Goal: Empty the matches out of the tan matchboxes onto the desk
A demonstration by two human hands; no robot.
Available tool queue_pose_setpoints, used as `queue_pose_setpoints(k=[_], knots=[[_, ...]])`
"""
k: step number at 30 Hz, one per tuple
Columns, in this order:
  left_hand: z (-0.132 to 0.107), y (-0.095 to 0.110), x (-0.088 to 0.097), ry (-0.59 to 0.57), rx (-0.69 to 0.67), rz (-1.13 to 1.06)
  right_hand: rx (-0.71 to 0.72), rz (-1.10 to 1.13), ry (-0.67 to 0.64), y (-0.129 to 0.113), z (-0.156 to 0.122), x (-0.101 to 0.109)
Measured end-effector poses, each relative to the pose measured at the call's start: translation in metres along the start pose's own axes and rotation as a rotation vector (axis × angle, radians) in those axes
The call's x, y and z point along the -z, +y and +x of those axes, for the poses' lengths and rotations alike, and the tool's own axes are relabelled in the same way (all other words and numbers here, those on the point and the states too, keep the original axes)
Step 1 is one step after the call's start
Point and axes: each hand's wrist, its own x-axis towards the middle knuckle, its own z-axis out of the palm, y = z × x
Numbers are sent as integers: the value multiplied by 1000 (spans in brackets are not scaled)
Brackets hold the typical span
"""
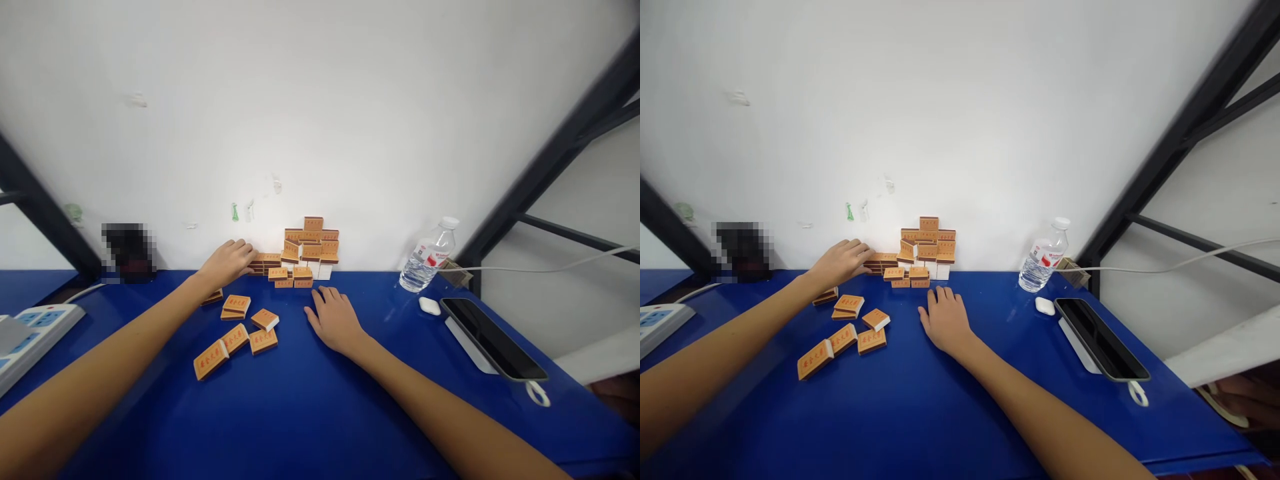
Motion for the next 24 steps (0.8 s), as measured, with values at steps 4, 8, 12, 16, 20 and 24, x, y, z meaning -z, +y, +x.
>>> queue_pose_setpoints(k=[4, 8, 12, 16, 20, 24], knots=[[0, -8, -8, 9, -5, -17, -4, 12, -8, 1, 0, 0], [-2, -11, -8, 33, -1, -25, -8, 22, -3, 1, 0, 0], [-4, -11, -4, 70, 13, -27, -7, 16, -18, -1, 1, 1], [-24, -11, -2, 104, 52, -26, -6, 14, -7, -1, 1, 0], [-49, -9, -6, 100, 54, -57, -4, 14, 1, 0, 0, -1], [-52, -9, -11, 81, 66, -52, 3, 0, -5, 0, 0, 0]])
